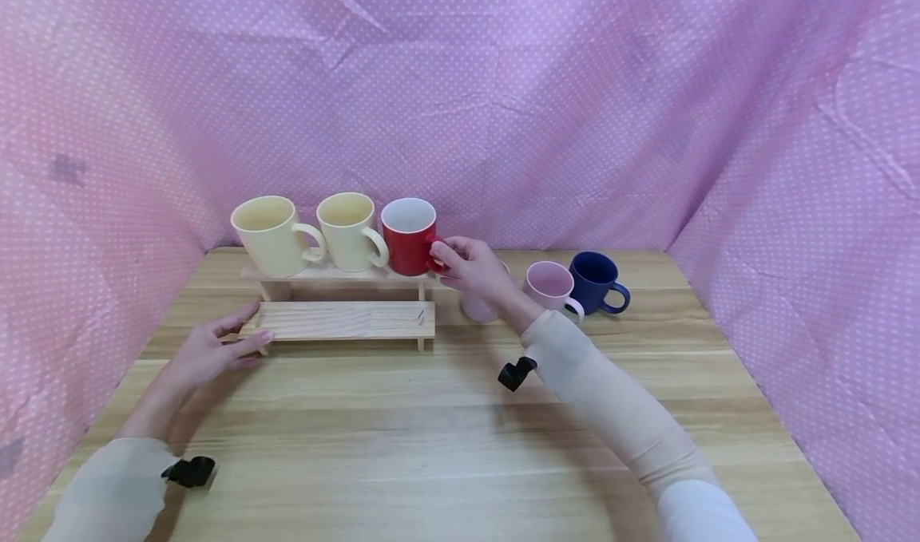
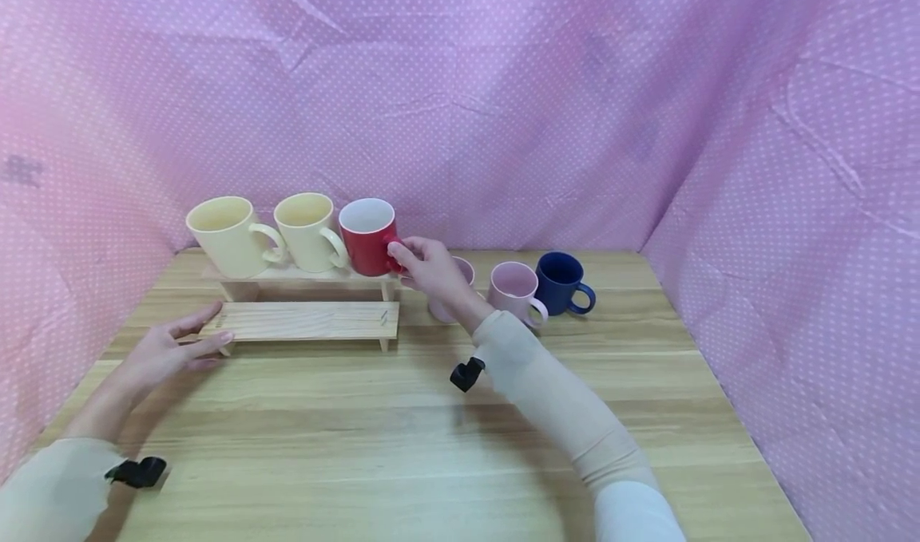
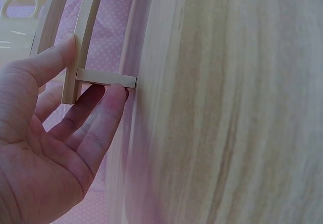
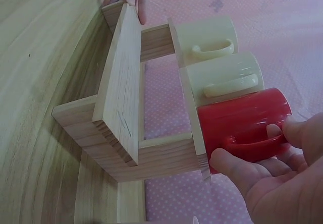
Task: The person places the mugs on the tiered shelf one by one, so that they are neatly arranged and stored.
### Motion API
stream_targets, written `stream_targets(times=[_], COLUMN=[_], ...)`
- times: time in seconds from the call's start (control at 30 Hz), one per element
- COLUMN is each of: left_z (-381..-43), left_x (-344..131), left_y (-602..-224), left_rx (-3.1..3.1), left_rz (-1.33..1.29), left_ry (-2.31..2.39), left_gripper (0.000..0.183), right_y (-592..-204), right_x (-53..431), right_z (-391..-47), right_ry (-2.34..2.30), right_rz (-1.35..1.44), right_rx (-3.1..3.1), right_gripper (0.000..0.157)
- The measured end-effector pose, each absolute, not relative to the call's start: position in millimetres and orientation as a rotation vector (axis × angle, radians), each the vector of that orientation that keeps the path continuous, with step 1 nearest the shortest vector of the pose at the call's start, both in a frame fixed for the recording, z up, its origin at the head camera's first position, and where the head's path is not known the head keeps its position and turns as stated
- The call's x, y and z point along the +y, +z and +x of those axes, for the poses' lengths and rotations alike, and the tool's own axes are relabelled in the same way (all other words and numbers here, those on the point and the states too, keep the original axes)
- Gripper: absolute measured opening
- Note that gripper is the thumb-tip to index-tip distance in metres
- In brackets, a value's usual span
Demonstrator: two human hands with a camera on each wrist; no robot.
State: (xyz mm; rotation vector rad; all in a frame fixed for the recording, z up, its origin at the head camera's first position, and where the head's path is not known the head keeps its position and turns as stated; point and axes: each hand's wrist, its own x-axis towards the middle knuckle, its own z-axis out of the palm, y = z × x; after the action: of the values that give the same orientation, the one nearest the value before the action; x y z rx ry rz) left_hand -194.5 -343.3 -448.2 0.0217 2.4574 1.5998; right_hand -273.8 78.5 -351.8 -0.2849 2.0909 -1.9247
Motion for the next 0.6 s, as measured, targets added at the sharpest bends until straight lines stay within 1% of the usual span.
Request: stream_targets(times=[0.23, 0.43, 0.6], left_z=[-193.1, -194.5, -194.0], left_x=[-344.8, -345.3, -344.2], left_y=[-445.1, -445.0, -446.8], left_rx=[2.454, 2.444, 2.44], left_rz=[0.007, -0.002, 0.012], left_ry=[1.576, 1.59, 1.592], left_gripper=[0.085, 0.086, 0.087], right_y=[-351.6, -351.1, -349.2], right_x=[78.7, 78.8, 82.8], right_z=[-271.2, -273.5, -273.5], right_ry=[-1.891, -1.859, -1.805], right_rz=[-0.274, -0.329, -0.307], right_rx=[2.118, 2.161, 2.157], right_gripper=[0.039, 0.038, 0.039])
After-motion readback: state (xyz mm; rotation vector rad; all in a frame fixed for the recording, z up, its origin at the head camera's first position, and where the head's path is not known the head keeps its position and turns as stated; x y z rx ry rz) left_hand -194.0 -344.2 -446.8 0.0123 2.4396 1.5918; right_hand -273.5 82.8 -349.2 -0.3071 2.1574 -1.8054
